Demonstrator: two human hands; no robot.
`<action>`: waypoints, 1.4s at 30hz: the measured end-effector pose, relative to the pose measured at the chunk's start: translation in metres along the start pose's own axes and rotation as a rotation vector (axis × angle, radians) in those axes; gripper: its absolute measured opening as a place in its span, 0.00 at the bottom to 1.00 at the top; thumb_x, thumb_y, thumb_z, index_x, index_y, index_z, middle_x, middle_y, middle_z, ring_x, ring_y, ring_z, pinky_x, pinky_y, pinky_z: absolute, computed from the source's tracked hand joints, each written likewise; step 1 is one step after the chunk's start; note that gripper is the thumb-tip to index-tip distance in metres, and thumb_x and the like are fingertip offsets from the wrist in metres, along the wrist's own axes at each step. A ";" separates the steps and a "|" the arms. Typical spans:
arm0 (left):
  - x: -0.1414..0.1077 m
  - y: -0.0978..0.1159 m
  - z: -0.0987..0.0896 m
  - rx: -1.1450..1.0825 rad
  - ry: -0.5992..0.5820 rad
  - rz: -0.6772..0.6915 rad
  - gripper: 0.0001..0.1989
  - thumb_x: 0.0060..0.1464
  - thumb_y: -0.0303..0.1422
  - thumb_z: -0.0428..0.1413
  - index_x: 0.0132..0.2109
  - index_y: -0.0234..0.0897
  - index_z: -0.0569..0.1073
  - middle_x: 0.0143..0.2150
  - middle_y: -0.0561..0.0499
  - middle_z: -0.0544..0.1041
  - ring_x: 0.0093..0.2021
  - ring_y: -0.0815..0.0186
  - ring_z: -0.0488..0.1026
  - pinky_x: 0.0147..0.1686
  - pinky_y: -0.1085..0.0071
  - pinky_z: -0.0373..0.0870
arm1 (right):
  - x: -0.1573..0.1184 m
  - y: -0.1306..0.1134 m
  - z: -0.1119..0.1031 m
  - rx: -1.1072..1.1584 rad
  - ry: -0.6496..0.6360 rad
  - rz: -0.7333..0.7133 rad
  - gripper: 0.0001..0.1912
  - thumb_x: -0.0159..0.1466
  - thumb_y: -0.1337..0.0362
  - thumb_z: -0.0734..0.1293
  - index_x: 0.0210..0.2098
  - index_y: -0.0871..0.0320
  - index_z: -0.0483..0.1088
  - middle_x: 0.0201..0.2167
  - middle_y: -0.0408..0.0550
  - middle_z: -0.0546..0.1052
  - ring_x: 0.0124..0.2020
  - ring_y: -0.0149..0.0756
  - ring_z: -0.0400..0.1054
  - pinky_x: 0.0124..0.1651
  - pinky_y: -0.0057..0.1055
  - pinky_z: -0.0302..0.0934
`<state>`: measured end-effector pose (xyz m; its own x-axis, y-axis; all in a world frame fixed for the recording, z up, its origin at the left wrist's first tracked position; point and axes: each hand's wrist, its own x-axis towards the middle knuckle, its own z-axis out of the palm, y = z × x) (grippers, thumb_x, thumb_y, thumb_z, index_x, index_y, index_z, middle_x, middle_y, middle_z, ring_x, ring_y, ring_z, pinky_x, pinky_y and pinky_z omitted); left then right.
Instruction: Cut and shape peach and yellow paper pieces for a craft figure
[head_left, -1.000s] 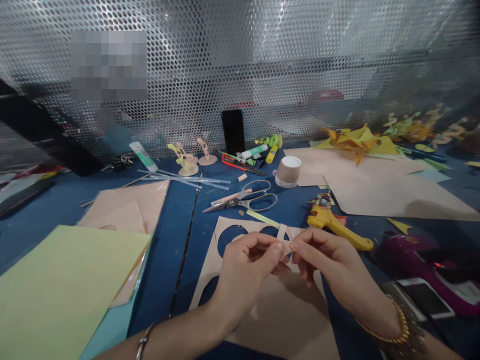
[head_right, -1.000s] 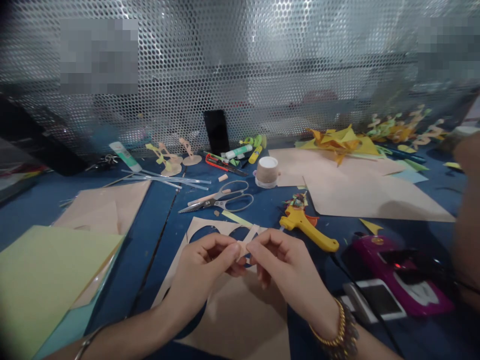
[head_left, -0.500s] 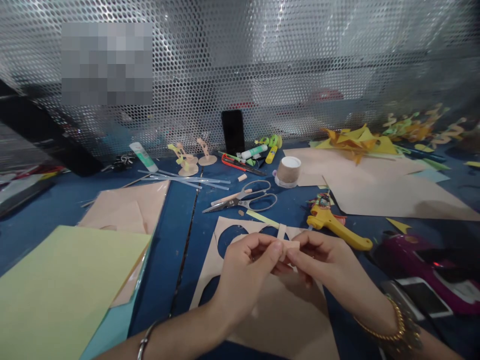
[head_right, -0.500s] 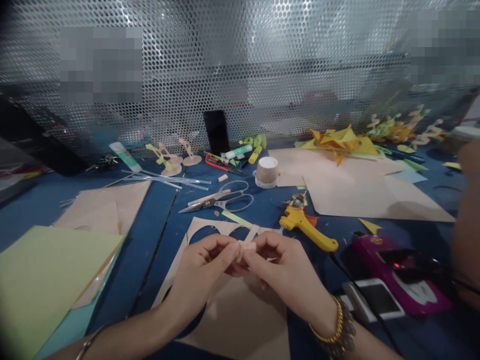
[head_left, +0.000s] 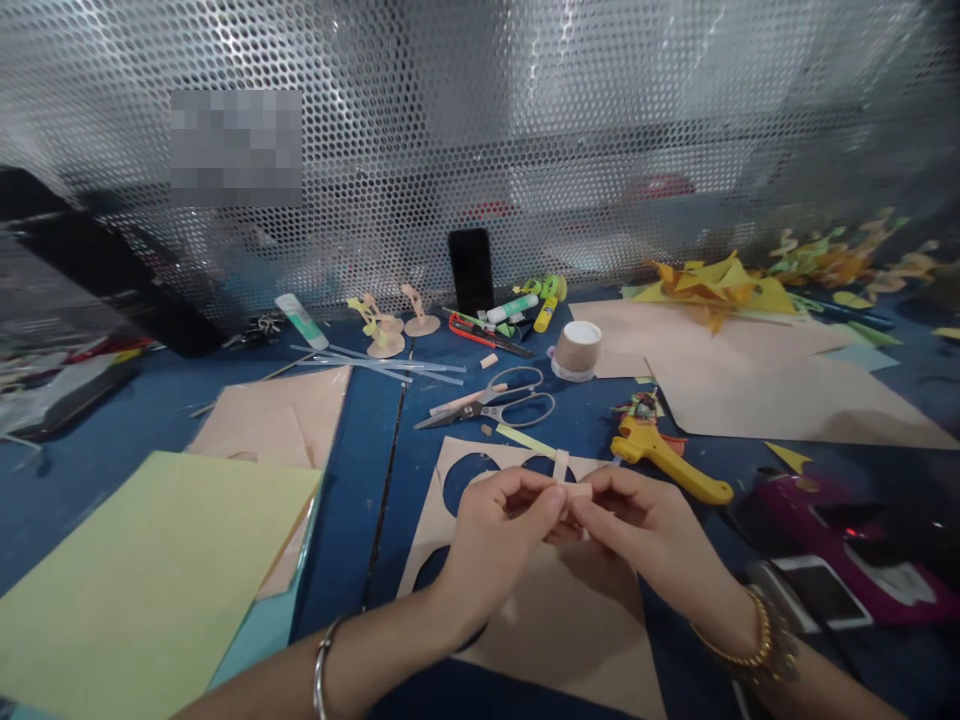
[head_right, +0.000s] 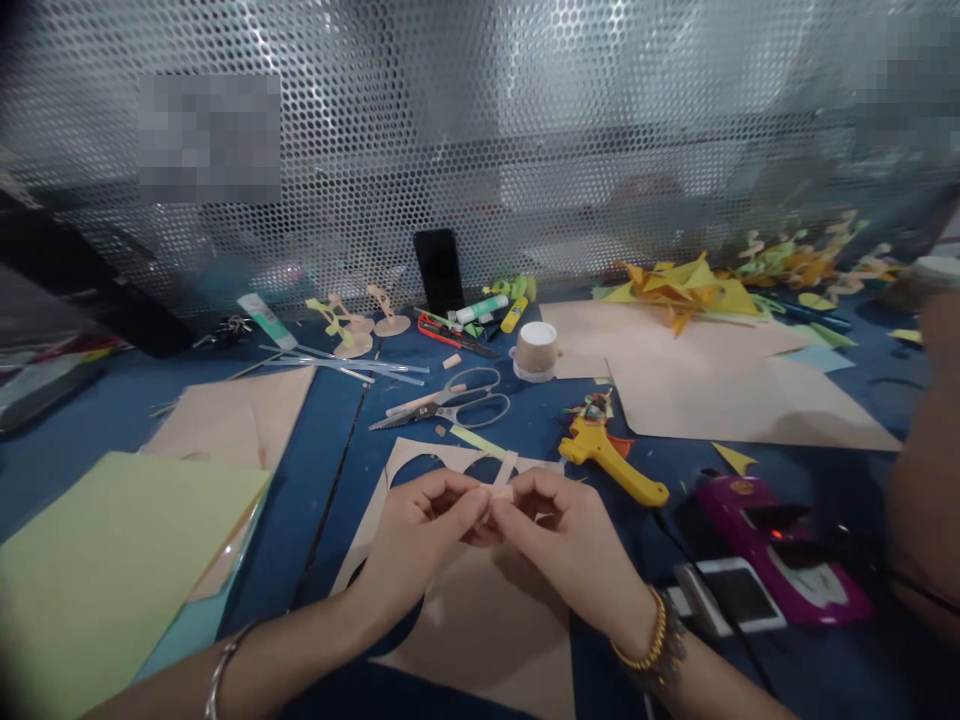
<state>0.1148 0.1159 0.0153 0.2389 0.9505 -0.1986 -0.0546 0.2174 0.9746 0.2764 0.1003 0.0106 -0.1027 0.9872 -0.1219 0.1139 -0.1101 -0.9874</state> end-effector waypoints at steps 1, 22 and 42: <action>0.000 0.000 0.000 -0.002 -0.001 -0.004 0.07 0.54 0.34 0.60 0.32 0.35 0.78 0.25 0.52 0.80 0.26 0.68 0.77 0.30 0.75 0.75 | 0.000 -0.001 0.001 -0.003 -0.002 0.002 0.13 0.59 0.55 0.68 0.29 0.60 0.72 0.21 0.41 0.70 0.20 0.26 0.61 0.22 0.23 0.56; -0.001 0.008 0.000 -0.133 0.008 -0.168 0.07 0.50 0.32 0.62 0.29 0.33 0.76 0.22 0.52 0.79 0.22 0.69 0.77 0.25 0.75 0.75 | -0.001 -0.001 0.005 -0.010 0.039 0.027 0.15 0.60 0.52 0.68 0.28 0.59 0.72 0.22 0.43 0.71 0.21 0.29 0.64 0.24 0.25 0.59; 0.002 0.011 0.003 -0.177 0.054 -0.154 0.18 0.41 0.44 0.66 0.25 0.32 0.73 0.20 0.49 0.78 0.18 0.68 0.74 0.21 0.75 0.71 | 0.007 0.001 0.012 0.248 -0.070 0.062 0.22 0.58 0.45 0.68 0.26 0.60 0.68 0.16 0.39 0.68 0.15 0.26 0.61 0.20 0.23 0.57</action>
<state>0.1175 0.1197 0.0263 0.2061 0.9123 -0.3538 -0.1917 0.3922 0.8997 0.2641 0.1054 0.0078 -0.1718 0.9683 -0.1814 -0.1232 -0.2038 -0.9712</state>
